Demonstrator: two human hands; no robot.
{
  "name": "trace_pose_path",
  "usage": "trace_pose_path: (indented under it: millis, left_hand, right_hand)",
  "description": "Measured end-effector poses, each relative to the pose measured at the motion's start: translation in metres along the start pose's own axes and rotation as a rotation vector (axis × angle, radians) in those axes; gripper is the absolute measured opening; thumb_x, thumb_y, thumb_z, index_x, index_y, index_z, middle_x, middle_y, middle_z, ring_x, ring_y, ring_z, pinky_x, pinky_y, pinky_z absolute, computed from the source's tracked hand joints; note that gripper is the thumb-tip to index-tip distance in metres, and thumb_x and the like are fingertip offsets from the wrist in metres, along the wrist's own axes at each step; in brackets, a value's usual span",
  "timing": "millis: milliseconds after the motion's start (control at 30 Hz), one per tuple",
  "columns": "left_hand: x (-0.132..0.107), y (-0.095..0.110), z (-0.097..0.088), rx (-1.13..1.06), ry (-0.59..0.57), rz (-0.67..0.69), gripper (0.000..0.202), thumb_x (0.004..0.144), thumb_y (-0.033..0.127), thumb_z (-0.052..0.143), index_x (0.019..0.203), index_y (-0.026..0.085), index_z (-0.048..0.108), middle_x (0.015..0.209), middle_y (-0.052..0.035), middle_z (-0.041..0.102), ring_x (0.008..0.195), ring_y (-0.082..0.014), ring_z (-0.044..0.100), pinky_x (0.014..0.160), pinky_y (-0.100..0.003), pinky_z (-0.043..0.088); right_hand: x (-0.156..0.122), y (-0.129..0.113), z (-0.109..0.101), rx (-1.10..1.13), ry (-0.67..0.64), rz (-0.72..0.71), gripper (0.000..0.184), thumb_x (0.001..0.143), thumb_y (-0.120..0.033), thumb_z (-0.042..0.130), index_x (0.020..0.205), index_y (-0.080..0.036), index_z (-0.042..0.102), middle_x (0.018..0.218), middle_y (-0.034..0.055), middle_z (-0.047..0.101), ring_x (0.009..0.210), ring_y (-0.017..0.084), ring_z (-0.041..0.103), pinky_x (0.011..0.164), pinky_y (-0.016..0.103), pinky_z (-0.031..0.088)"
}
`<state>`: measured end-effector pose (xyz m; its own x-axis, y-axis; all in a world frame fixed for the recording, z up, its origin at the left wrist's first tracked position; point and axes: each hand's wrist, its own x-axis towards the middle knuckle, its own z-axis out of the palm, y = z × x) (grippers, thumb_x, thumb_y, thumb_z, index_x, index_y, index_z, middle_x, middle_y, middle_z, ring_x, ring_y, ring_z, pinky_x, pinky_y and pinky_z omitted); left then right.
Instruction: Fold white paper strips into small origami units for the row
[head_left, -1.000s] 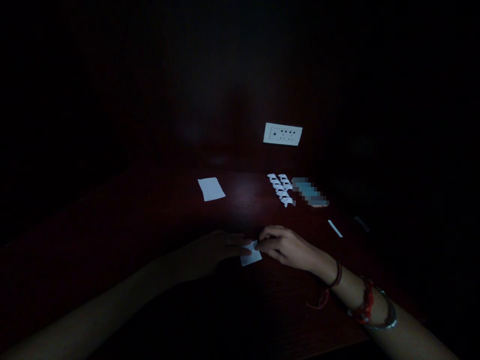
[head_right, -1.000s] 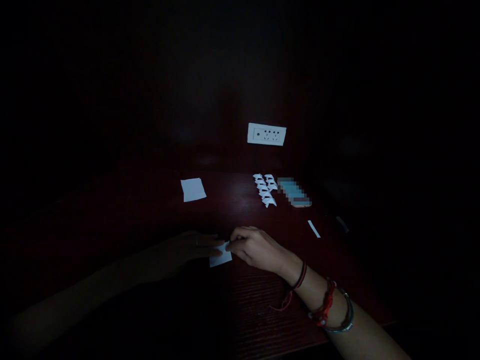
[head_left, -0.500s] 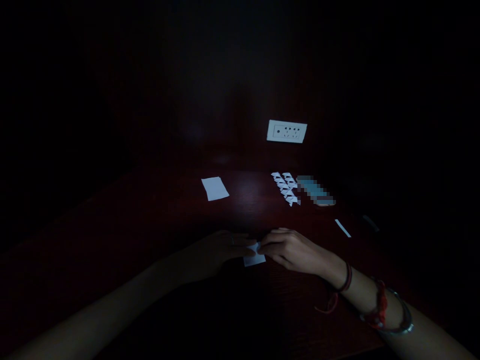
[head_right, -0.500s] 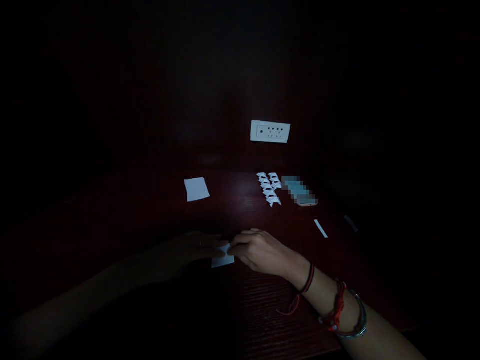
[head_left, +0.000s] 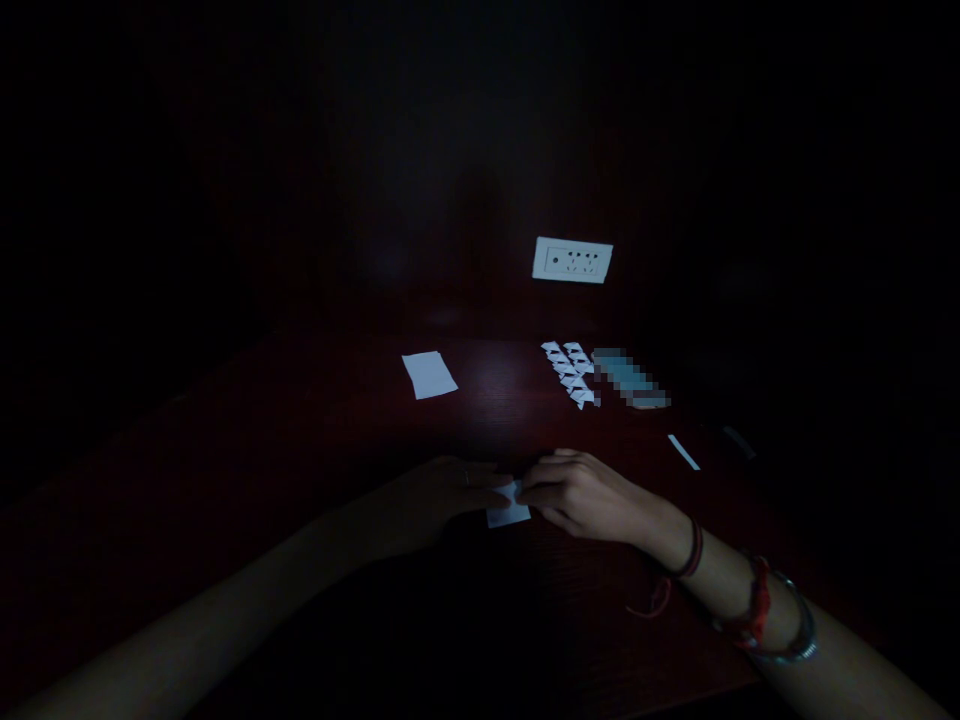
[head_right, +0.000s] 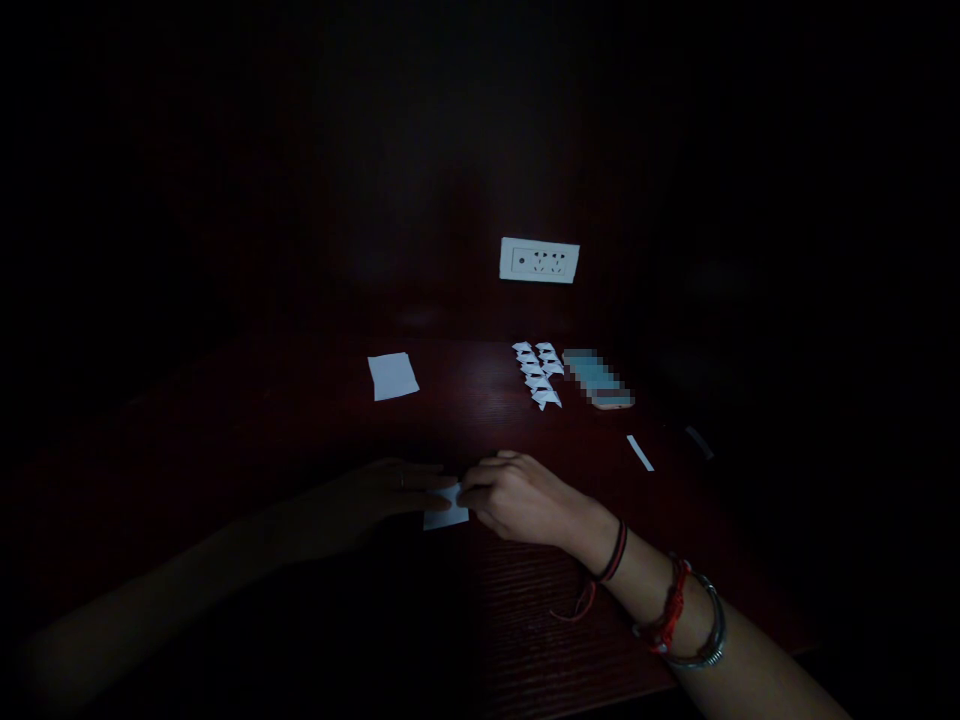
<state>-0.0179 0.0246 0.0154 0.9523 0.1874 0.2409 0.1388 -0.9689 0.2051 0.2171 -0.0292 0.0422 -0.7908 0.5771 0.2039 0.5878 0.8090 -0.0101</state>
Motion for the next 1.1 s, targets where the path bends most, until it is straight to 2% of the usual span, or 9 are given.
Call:
trace_pose_path:
  millis: [233,367,500,600,800,967,1100]
  left_hand:
    - [-0.002,0.0,0.0,-0.004,0.01,0.003,0.059,0.073,-0.005,0.037,0.123,0.026,0.036,0.131,0.0009,0.034,0.12,-0.0173,0.027,0.095,-0.038,0.028]
    - [-0.005,0.003,-0.002,-0.021,0.014,0.004,0.059,0.073,-0.005,0.038,0.123,0.026,0.036,0.132,0.0005,0.032,0.12,-0.0184,0.028,0.095,-0.038,0.029]
    - [-0.007,0.004,-0.001,-0.005,0.01,-0.001,0.06,0.073,-0.006,0.036,0.123,0.026,0.036,0.132,0.0002,0.032,0.12,-0.0178,0.028,0.095,-0.038,0.027]
    - [-0.008,0.003,0.001,0.004,0.014,-0.017,0.06,0.073,-0.006,0.036,0.124,0.027,0.035,0.132,0.0,0.033,0.121,-0.0184,0.027,0.095,-0.039,0.027]
    - [-0.006,0.003,0.002,0.004,0.019,-0.013,0.058,0.075,-0.002,0.04,0.125,0.027,0.033,0.131,-0.0008,0.033,0.12,-0.0195,0.028,0.095,-0.039,0.027]
    - [-0.002,0.006,-0.001,0.018,-0.012,-0.02,0.054,0.078,0.002,0.041,0.126,0.027,0.031,0.131,-0.0015,0.033,0.121,-0.0196,0.027,0.096,-0.039,0.026]
    - [-0.001,0.006,-0.001,0.023,-0.014,-0.026,0.055,0.077,0.002,0.041,0.125,0.028,0.033,0.131,-0.0004,0.034,0.12,-0.0198,0.028,0.095,-0.039,0.026]
  right_hand:
    - [-0.002,0.002,0.003,0.082,0.021,-0.003,0.021,0.08,-0.014,0.044,0.092,-0.019,0.06,0.093,0.0027,0.058,0.087,0.014,0.052,0.081,0.028,0.038]
    - [-0.006,0.004,0.006,0.155,0.068,0.057,0.022,0.08,-0.013,0.043,0.094,-0.018,0.06,0.093,0.0031,0.058,0.085,0.012,0.053,0.079,0.025,0.04]
    - [-0.008,0.006,0.007,0.197,0.09,0.122,0.023,0.082,-0.016,0.043,0.099,-0.018,0.059,0.093,0.0037,0.057,0.082,0.011,0.054,0.075,0.023,0.042]
    - [-0.007,0.006,0.007,0.227,0.082,0.11,0.024,0.083,-0.02,0.043,0.101,-0.019,0.058,0.094,0.0039,0.056,0.082,0.011,0.055,0.074,0.022,0.043]
    - [-0.005,0.005,0.009,0.221,0.07,0.068,0.023,0.084,-0.022,0.041,0.096,-0.017,0.061,0.091,0.005,0.057,0.082,0.012,0.054,0.075,0.024,0.042]
    - [-0.005,0.006,0.012,0.214,0.092,0.104,0.025,0.084,-0.027,0.042,0.097,-0.018,0.06,0.092,0.0048,0.057,0.083,0.012,0.054,0.075,0.024,0.042]
    - [-0.004,0.006,0.014,0.232,0.114,0.123,0.024,0.085,-0.026,0.04,0.094,-0.017,0.061,0.089,0.0046,0.057,0.081,0.011,0.054,0.074,0.023,0.043]
